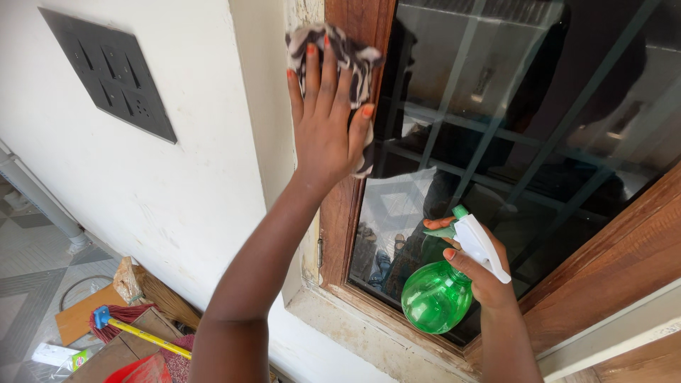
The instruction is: The person sprays a window with a green spray bottle and wipes the glass and wooden frame with a cloth. They repeatedly spray and wipe different sections of the window, focusing on the frame edges and the glass surface.
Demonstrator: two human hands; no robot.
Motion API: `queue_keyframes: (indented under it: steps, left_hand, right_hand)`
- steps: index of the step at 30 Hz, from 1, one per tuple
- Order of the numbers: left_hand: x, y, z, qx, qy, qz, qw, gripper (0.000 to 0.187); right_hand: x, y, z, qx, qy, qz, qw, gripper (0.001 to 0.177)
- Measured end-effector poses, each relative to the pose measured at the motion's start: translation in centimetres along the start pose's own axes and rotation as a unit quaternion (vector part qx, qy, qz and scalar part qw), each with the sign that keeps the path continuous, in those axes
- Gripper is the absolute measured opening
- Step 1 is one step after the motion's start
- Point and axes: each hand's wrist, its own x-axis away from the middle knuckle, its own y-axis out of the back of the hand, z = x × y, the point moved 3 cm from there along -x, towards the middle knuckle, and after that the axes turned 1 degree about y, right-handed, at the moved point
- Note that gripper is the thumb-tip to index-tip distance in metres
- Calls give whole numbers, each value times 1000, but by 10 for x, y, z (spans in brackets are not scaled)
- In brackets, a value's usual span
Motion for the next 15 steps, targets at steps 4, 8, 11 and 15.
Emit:
queue_keyframes:
  steps: [4, 8, 11, 15]
  left_hand:
    - [-87, 5, -16, -50, 16, 54, 997, 72]
    - [-91, -3, -18, -73, 25, 85, 993, 77]
    - [-66, -15, -10, -74, 7, 50, 996, 85]
    - [-7, -30, 4, -39, 2, 56, 998, 93]
  right_hand:
    - [0, 1, 0, 3, 0, 3, 1000, 48]
    - [1, 3, -3, 10, -4, 5, 1000, 49]
    - [1, 2, -4, 4, -2, 5, 1000, 50]
    - [2, 1, -4, -1, 13, 4, 1000, 50]
